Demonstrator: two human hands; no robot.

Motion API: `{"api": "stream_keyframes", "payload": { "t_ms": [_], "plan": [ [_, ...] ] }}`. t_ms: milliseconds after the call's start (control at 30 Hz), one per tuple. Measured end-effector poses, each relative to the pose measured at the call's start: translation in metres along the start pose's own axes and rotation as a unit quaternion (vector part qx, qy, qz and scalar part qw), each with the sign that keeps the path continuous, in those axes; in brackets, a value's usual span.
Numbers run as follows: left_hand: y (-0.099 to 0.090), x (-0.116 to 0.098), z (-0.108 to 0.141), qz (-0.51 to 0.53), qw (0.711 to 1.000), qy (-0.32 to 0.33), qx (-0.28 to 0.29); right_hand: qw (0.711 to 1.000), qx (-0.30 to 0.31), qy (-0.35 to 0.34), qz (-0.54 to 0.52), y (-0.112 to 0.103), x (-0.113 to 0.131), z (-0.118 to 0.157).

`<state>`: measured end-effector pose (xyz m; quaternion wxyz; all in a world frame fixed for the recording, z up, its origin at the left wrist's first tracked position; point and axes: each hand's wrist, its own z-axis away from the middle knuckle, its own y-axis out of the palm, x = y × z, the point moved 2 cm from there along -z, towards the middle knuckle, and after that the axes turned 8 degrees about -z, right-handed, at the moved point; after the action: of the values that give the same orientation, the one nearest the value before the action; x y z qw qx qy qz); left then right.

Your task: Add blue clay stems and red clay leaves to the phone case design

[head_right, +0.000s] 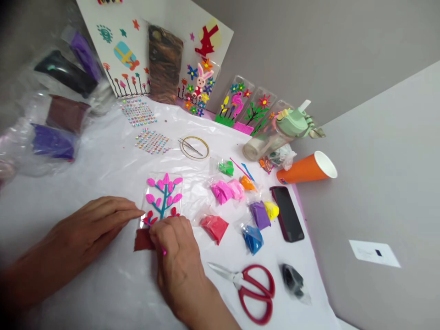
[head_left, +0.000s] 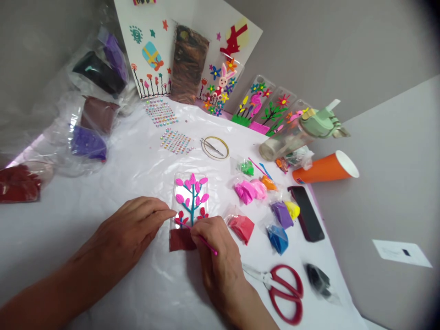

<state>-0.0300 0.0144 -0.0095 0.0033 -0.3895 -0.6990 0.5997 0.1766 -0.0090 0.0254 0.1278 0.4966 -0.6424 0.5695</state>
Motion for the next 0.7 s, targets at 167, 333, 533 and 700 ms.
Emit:
{"api": "stream_keyframes", "payload": {
  "t_ms": [167,333,533,700],
  "plan": [
    [-0.0013,-0.0022,-0.0009,-0.003,1.0,0.003,-0.015,1.0,0.019,0.003,0.014,-0.0014,0.0012,-0.0017],
    [-0.0012,-0.0023,-0.001,-0.006,1.0,0.007,-0.009,1.0,0.007,-0.003,0.007,-0.0015,0.0009,-0.0015],
    [0.0016,-0.0035,-0.0027,-0.011,0.999,0.018,-0.041,1.0,0.024,0.006,0.005,-0.0009,-0.0024,-0.0001],
    [-0.0008,-0.0061,-0.0042,-0.016,0.999,0.027,-0.043,1.0,0.007,0.0,-0.011,-0.0027,-0.0018,0.0006]
  ]
}}
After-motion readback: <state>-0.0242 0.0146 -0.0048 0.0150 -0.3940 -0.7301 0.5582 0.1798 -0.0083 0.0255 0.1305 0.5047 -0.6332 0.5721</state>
